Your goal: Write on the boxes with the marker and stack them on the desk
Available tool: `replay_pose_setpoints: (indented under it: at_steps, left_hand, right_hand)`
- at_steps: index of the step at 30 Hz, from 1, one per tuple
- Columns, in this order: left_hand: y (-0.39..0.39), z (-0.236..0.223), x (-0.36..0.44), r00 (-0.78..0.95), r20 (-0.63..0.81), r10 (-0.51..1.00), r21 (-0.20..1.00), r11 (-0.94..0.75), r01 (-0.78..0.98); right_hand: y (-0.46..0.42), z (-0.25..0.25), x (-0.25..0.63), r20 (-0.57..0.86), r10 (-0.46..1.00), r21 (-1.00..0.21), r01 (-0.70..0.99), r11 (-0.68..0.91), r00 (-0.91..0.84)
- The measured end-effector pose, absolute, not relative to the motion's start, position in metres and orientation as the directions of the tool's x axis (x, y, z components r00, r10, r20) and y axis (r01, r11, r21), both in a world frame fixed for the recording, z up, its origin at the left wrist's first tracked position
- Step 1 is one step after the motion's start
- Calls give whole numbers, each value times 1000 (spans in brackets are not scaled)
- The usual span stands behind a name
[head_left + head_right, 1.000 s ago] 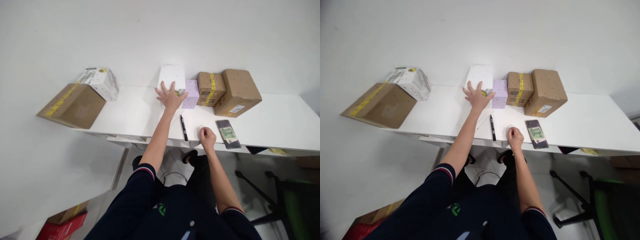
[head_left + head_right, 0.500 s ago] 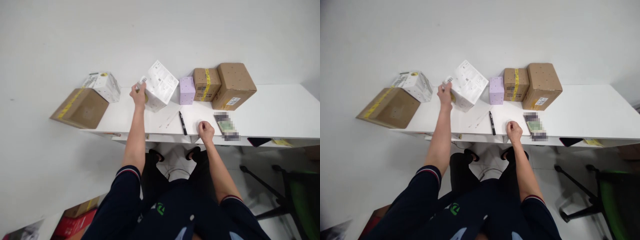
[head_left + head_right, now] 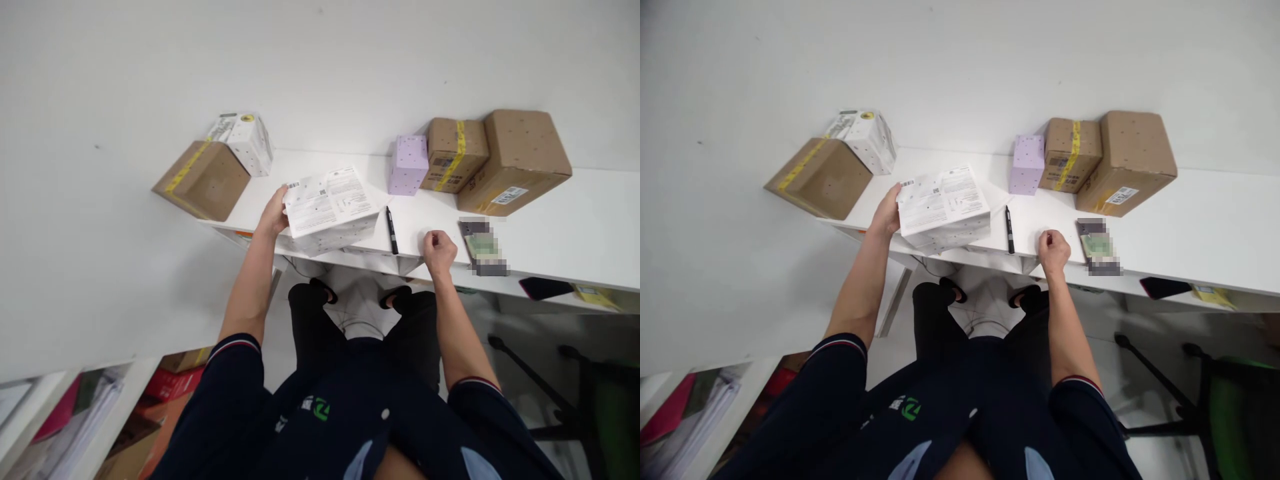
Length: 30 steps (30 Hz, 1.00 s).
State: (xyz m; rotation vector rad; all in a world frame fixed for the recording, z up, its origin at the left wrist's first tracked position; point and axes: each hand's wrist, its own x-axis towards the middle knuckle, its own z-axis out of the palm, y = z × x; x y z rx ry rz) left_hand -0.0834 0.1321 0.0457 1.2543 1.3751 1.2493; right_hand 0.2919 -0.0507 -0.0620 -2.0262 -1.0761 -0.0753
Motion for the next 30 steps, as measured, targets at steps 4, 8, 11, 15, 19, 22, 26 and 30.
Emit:
replay_pose_setpoints:
  at_steps: [4,8,11,15,19,22,26,30]
  left_hand:
    - [95,45,-73,-299,51,953,995,-22,101]
    - [34,29,-63,-357,325,876,927,-220,304]
    - [11,17,-53,-240,447,862,855,-334,397]
    - [18,15,-50,-163,464,871,843,-377,385]
    - [28,19,-54,-116,423,899,849,-348,398]
    - [28,20,-55,-111,409,906,853,-337,398]
    - [28,18,-53,-107,410,906,853,-339,397]
    - [27,13,-51,-123,408,905,865,-339,370]
  right_hand:
    - [-51,-60,292,383,667,-646,701,-301,640]
    - [-52,-61,294,378,659,-661,688,-300,650]
    - [-52,-61,294,374,646,-681,670,-295,665]
    - [-52,-61,295,372,644,-696,660,-282,668]
    - [-52,-62,296,374,644,-693,663,-284,667]
    - [-52,-63,296,375,647,-688,667,-285,664]
    - [-52,-63,294,375,645,-689,666,-286,665]
    - [-52,-62,295,368,639,-706,650,-281,676]
